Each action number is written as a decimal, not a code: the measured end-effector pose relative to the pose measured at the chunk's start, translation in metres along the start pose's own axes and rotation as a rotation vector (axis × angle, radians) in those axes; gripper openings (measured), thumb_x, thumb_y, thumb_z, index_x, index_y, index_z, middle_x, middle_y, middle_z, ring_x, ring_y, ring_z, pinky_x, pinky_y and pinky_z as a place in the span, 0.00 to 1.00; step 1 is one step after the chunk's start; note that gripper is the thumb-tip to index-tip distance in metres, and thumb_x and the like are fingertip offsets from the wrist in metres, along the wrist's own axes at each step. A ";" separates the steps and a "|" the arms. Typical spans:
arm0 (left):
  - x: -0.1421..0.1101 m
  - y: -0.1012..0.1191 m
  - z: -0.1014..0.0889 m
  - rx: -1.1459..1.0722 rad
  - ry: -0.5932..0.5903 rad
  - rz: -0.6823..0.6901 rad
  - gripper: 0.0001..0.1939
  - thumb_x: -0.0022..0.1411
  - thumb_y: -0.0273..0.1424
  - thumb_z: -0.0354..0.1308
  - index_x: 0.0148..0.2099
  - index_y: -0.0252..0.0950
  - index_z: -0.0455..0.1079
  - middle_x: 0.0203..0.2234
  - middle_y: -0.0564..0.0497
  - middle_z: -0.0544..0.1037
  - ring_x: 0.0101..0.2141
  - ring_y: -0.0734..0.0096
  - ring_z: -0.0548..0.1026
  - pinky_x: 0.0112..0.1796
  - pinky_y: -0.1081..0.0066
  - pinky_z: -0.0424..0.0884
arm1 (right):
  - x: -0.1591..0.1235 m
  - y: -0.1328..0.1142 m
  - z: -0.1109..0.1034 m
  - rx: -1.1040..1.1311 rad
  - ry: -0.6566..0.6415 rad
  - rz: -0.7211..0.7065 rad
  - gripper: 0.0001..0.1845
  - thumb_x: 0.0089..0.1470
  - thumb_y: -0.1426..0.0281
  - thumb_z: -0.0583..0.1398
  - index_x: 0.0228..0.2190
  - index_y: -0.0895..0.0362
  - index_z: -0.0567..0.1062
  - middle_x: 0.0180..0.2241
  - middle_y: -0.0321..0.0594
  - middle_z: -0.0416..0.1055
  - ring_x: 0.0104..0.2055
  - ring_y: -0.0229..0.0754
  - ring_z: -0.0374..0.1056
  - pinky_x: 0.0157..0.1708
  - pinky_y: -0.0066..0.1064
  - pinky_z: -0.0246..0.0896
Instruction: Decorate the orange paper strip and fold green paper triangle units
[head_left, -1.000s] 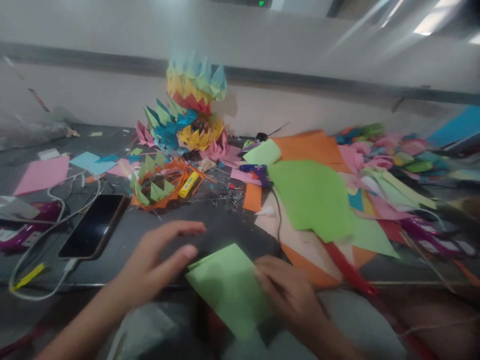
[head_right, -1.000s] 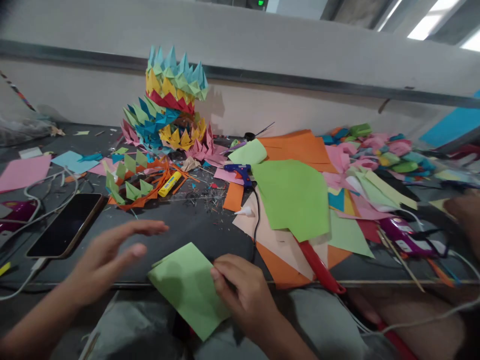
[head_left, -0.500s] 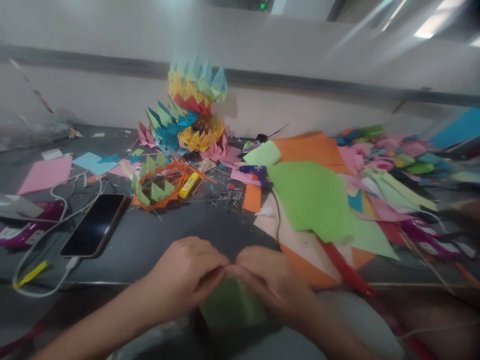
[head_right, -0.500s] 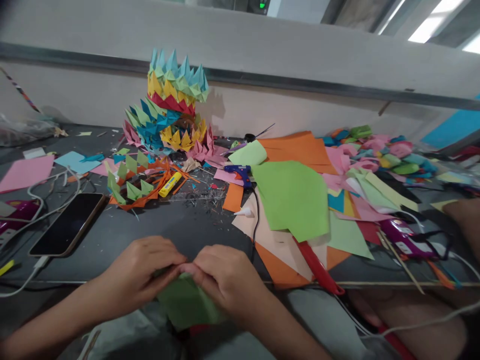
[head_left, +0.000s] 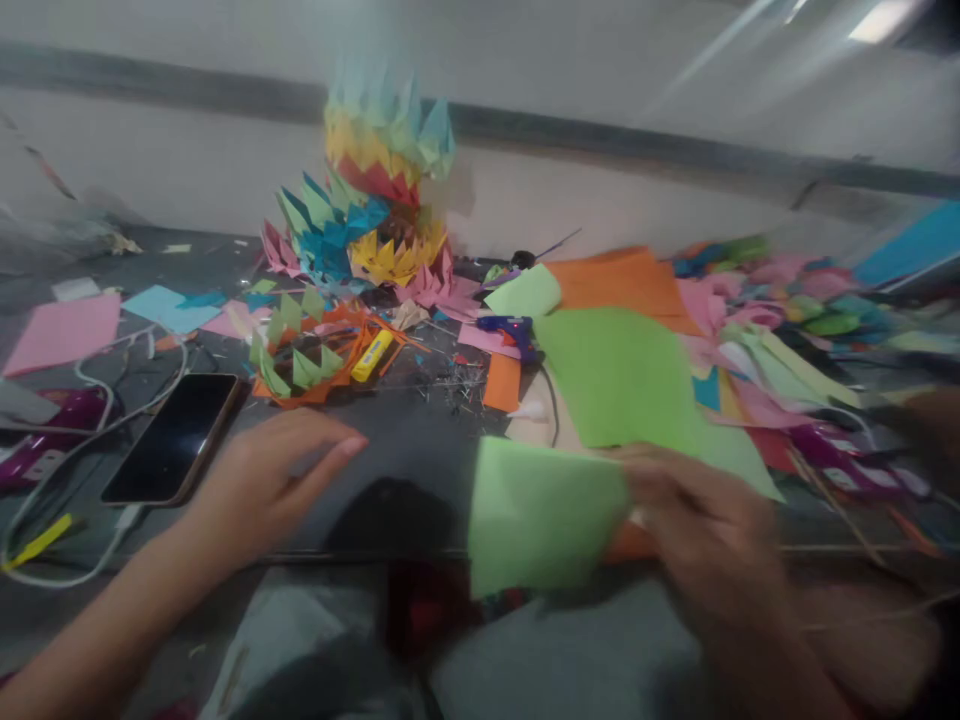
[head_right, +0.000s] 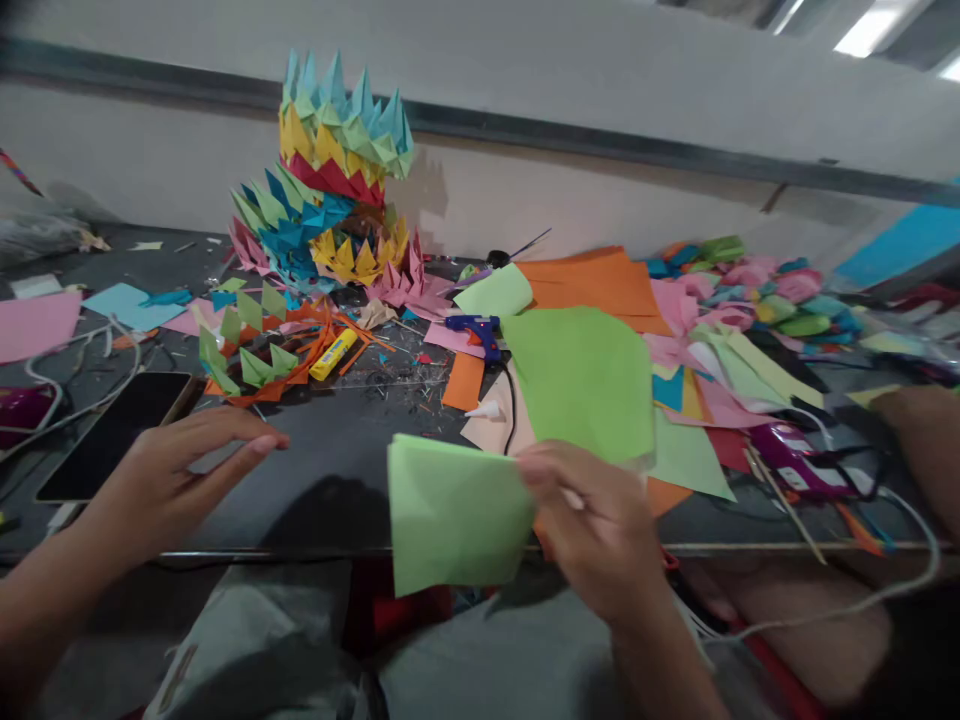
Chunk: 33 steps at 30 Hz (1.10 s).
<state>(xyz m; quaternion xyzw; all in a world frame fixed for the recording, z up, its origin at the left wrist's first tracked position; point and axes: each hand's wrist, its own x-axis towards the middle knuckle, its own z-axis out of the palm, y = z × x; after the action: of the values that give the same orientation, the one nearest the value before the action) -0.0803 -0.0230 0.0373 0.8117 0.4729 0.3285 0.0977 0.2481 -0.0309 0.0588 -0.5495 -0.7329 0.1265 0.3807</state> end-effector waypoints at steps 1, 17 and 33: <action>0.006 0.012 0.001 -0.012 -0.009 0.057 0.08 0.62 0.32 0.52 0.35 0.36 0.71 0.30 0.52 0.78 0.34 0.71 0.75 0.38 0.73 0.68 | 0.004 -0.010 0.005 0.000 -0.120 -0.048 0.17 0.58 0.62 0.52 0.23 0.56 0.72 0.23 0.37 0.70 0.26 0.38 0.66 0.27 0.28 0.59; 0.024 0.056 0.024 -0.296 -0.311 -0.022 0.06 0.62 0.32 0.53 0.37 0.37 0.69 0.28 0.55 0.76 0.29 0.76 0.73 0.30 0.79 0.64 | -0.010 -0.032 0.048 0.111 -0.301 -0.301 0.18 0.62 0.68 0.47 0.23 0.58 0.68 0.22 0.36 0.67 0.25 0.35 0.62 0.26 0.26 0.55; -0.005 0.008 0.005 -0.059 0.419 -0.304 0.09 0.58 0.34 0.57 0.32 0.35 0.76 0.20 0.55 0.76 0.17 0.79 0.68 0.20 0.80 0.62 | -0.041 0.008 0.036 0.021 -0.161 -0.139 0.16 0.59 0.66 0.51 0.27 0.57 0.74 0.24 0.39 0.74 0.26 0.38 0.70 0.26 0.27 0.63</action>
<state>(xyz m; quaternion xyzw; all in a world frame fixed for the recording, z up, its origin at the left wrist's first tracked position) -0.0736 -0.0307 0.0347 0.6424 0.5895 0.4848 0.0693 0.2331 -0.0563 0.0122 -0.4814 -0.7960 0.1514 0.3341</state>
